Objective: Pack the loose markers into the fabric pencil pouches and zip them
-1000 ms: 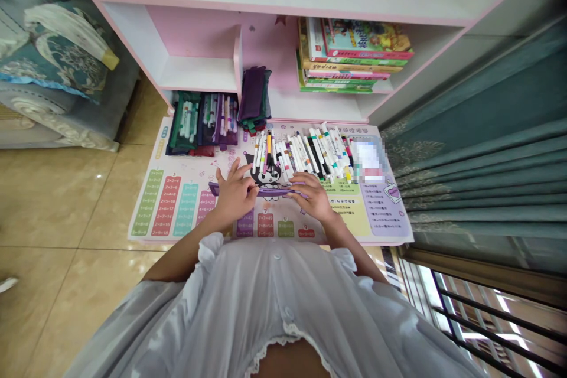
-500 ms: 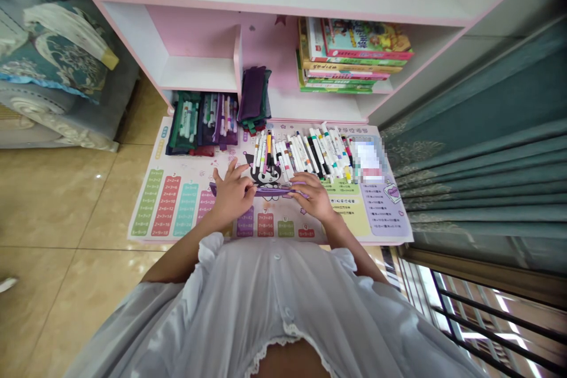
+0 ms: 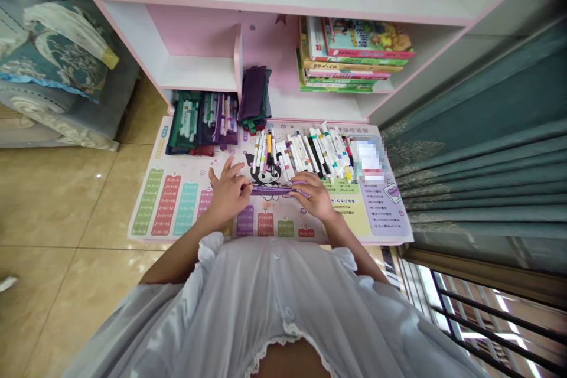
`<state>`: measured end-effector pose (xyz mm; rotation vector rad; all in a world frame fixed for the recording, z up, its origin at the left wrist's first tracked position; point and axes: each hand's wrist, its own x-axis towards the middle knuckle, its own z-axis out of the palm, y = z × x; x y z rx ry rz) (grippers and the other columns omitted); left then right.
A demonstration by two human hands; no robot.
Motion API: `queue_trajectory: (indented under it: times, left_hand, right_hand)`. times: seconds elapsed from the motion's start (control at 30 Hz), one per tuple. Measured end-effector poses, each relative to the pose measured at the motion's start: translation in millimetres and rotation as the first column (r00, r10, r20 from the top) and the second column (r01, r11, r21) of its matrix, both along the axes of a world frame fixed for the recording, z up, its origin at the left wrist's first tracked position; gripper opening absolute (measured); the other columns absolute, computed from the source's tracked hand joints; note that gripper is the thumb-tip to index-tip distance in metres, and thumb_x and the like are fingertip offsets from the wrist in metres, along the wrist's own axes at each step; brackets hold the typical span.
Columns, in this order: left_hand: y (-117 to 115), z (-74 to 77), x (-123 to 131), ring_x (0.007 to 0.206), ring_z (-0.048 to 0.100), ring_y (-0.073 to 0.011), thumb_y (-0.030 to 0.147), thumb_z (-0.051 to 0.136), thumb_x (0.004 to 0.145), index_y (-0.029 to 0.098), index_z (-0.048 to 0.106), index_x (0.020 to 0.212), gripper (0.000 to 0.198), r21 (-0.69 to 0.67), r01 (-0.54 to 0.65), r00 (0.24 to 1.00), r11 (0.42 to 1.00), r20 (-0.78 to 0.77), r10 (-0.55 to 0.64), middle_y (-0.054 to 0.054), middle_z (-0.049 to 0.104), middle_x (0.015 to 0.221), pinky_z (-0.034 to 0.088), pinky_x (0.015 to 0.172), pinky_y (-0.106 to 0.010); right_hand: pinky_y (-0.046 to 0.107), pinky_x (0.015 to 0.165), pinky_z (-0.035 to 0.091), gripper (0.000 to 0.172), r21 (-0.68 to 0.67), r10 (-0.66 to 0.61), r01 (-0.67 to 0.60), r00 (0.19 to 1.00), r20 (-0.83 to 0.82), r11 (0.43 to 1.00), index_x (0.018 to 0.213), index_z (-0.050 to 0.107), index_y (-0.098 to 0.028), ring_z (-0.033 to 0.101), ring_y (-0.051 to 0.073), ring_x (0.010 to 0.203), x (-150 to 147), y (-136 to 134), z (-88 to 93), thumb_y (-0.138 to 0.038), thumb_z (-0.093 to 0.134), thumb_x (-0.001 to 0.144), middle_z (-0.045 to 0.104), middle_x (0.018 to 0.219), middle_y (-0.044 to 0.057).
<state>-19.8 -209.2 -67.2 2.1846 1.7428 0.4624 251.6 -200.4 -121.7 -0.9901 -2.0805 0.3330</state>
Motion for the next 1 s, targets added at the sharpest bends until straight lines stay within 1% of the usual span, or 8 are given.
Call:
queue_trajectory:
  times: [0.13, 0.3, 0.53, 0.73, 1.0]
  left_hand:
    - [0.1, -1.1, -1.6, 0.145, 0.028, -0.0358, 0.028, 0.052, 0.086, 0.021, 0.061, 0.07, 0.019, -0.001, -0.004, 1.0, 1.0, 0.004, 0.004, -0.005, 0.056, 0.138, 0.011, 0.109, -0.077]
    - [0.8, -1.9, -5.4, 0.146, 0.027, -0.0343, 0.026, 0.052, 0.086, 0.021, 0.06, 0.071, 0.018, -0.002, -0.018, 1.0, 1.0, -0.004, 0.018, -0.006, 0.056, 0.138, 0.011, 0.109, -0.076]
    - [0.4, 0.7, -7.8, 0.146, 0.027, -0.034, 0.028, 0.053, 0.086, 0.021, 0.06, 0.071, 0.018, -0.004, -0.036, 0.999, 0.999, -0.004, 0.036, -0.007, 0.056, 0.138, 0.012, 0.109, -0.076]
    - [1.1, 3.6, -8.3, 0.145, 0.027, -0.0341, 0.028, 0.053, 0.085, 0.02, 0.061, 0.07, 0.019, -0.026, -0.055, 0.998, 0.998, -0.012, 0.054, -0.007, 0.055, 0.139, 0.011, 0.111, -0.074]
    - [1.6, 4.6, -11.4, 0.145, 0.027, -0.0339, 0.029, 0.053, 0.085, 0.021, 0.06, 0.07, 0.019, -0.041, -0.09, 0.996, 0.995, -0.023, 0.089, -0.005, 0.055, 0.139, 0.013, 0.11, -0.075]
  right_hand:
    - [0.046, 0.089, 0.054, 0.01, -0.024, -0.006, 0.006, 1.0, 0.009, 1.0, 0.085, 0.07, -0.024, 0.064, 0.026, 0.106, 0.3, 0.2, -1.2, -0.033, 0.067, 0.087, 0.072, 0.101, 0.006]
    - [0.047, 0.088, 0.054, 0.008, 0.002, -0.007, 0.007, 1.0, 0.008, 1.0, 0.086, 0.07, -0.024, 0.065, 0.026, 0.104, 1.5, 0.3, -1.8, -0.031, 0.067, 0.087, 0.072, 0.101, 0.007]
    - [0.047, 0.086, 0.055, 0.008, 0.014, -0.007, 0.007, 1.0, 0.018, 1.0, 0.086, 0.07, -0.024, 0.065, 0.026, 0.104, 1.2, 0.2, -0.2, -0.031, 0.067, 0.087, 0.072, 0.099, 0.007]
    - [0.046, 0.087, 0.054, 0.007, 0.008, -0.008, 0.008, 1.0, 0.012, 1.0, 0.087, 0.07, -0.024, 0.065, 0.026, 0.104, 1.6, 0.3, -2.0, -0.031, 0.067, 0.087, 0.072, 0.101, 0.007]
    - [0.046, 0.086, 0.055, 0.009, -0.007, -0.001, 0.002, 1.0, 0.026, 1.0, 0.085, 0.07, -0.024, 0.066, 0.025, 0.102, 0.4, 0.4, 1.7, -0.032, 0.066, 0.088, 0.072, 0.099, 0.006]
